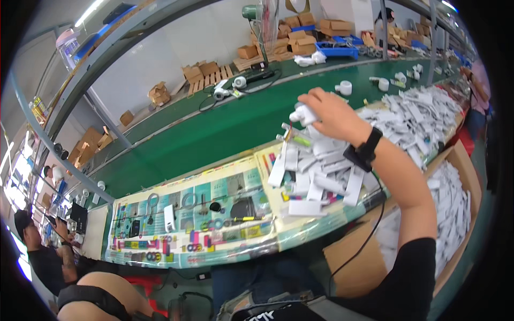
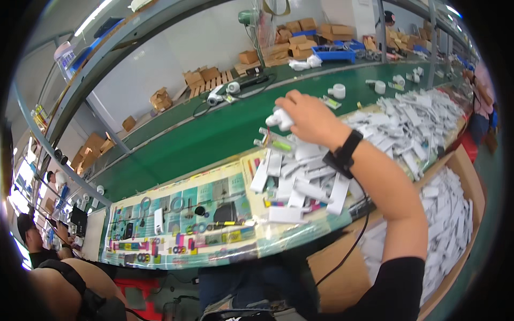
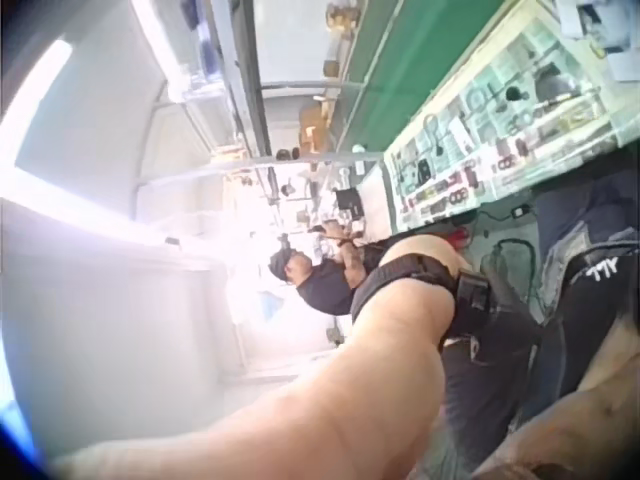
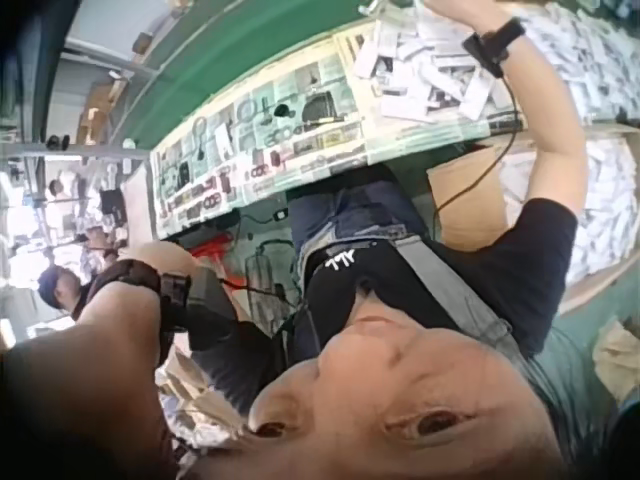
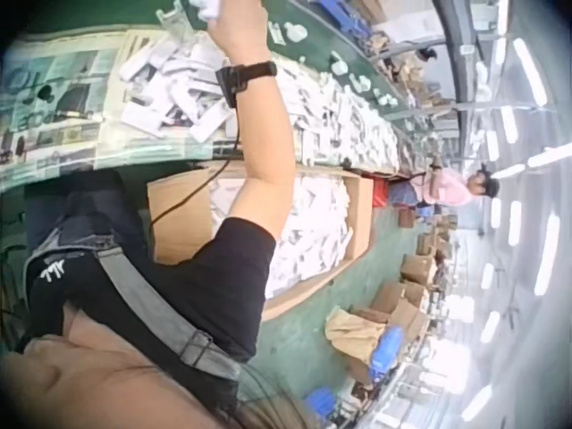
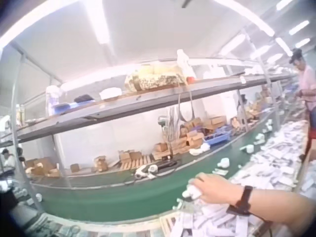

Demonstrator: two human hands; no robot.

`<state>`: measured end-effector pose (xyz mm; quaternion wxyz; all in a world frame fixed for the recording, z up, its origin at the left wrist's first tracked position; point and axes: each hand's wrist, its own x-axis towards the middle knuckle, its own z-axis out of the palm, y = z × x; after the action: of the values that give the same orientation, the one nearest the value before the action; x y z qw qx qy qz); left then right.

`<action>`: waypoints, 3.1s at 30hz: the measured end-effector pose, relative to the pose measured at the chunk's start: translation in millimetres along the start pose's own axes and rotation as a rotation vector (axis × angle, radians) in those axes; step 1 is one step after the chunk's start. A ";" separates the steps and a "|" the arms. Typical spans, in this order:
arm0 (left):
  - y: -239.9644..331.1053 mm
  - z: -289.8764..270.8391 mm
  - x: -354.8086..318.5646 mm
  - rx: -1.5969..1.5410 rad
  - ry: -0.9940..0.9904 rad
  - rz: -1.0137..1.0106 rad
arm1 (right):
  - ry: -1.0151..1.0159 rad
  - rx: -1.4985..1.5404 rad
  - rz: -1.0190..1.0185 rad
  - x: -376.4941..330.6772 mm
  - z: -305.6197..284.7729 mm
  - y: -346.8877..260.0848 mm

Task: Assembling components of a small white handheld fan at a factory assembly line.

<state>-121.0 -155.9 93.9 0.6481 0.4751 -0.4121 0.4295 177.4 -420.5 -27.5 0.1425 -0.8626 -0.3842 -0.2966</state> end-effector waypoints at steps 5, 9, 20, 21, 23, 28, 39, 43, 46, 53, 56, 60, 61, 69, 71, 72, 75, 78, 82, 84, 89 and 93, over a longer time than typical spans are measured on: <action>-43.6 30.6 7.9 -0.074 -0.030 -0.029 | 0.062 0.085 -0.027 -20.7 -1.5 9.0; -92.3 25.4 9.4 -0.215 -0.026 -0.171 | 0.012 0.086 -0.114 0.2 6.0 0.9; -174.5 -20.8 -21.9 -0.450 0.098 -0.392 | -0.032 -0.053 -0.068 -7.1 23.0 6.9; -175.5 -30.4 -28.4 -0.458 0.114 -0.448 | -0.127 -0.023 -0.042 -4.9 20.5 -2.1; -182.6 -42.1 -36.4 -0.465 0.147 -0.497 | -0.234 -0.018 -0.045 5.0 17.3 -6.3; -200.7 -78.5 -39.0 -0.515 0.155 -0.539 | -0.248 -0.103 0.007 5.0 19.9 -12.0; -214.9 -100.4 16.7 -0.866 -0.123 -0.566 | -0.285 -0.093 -0.077 31.9 33.3 -57.4; -199.8 -130.3 22.3 -0.797 -0.061 -0.484 | -0.291 -0.087 -0.095 47.7 24.2 -72.8; -181.8 -157.7 2.8 -0.690 0.086 -0.429 | -0.271 -0.087 -0.147 51.1 26.5 -78.1; -130.0 -219.4 -18.7 -0.495 0.301 -0.262 | -0.419 -0.101 -0.081 53.4 17.8 -119.9; -126.2 -201.3 -6.4 -0.506 0.403 -0.099 | -0.381 -0.097 -0.102 51.1 16.4 -124.1; -139.7 -137.2 16.0 -0.550 0.450 0.010 | -0.346 0.037 0.017 41.7 5.6 -112.2; -147.6 -121.6 20.6 -0.549 0.427 0.016 | -0.318 0.030 -0.004 43.1 2.7 -96.6; -128.6 -164.5 38.1 -0.316 0.164 -0.110 | -0.402 0.065 0.024 38.8 26.8 -91.3; -132.4 -136.9 32.1 -0.307 0.224 -0.007 | -0.363 0.059 -0.043 18.4 19.0 -85.8; -127.6 -141.6 30.5 -0.296 0.232 -0.007 | -0.356 0.093 -0.007 19.6 18.8 -93.6; -109.1 -163.4 28.7 -0.267 0.227 -0.063 | -0.263 0.123 0.010 30.1 20.4 -113.3; -105.2 -172.3 29.0 -0.234 0.237 -0.056 | -0.221 0.281 0.079 36.2 28.0 -141.8; -107.9 -172.1 48.1 -0.194 0.222 -0.052 | -0.244 0.267 0.053 50.6 16.4 -121.1; -86.1 -168.4 44.0 -0.164 0.191 -0.027 | -0.196 0.244 -0.021 53.4 10.1 -130.6; -181.8 -186.7 -64.5 0.319 -0.215 -0.628 | -0.222 0.560 0.027 74.0 13.4 -143.8; -202.0 -179.0 -118.6 0.061 -0.025 -0.877 | -0.385 0.821 0.207 82.8 35.3 -159.7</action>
<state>58.6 -38.2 -108.2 0.7497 0.6292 -0.1664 0.1199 116.0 -249.8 -0.8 0.4272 -0.8079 -0.4012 0.0612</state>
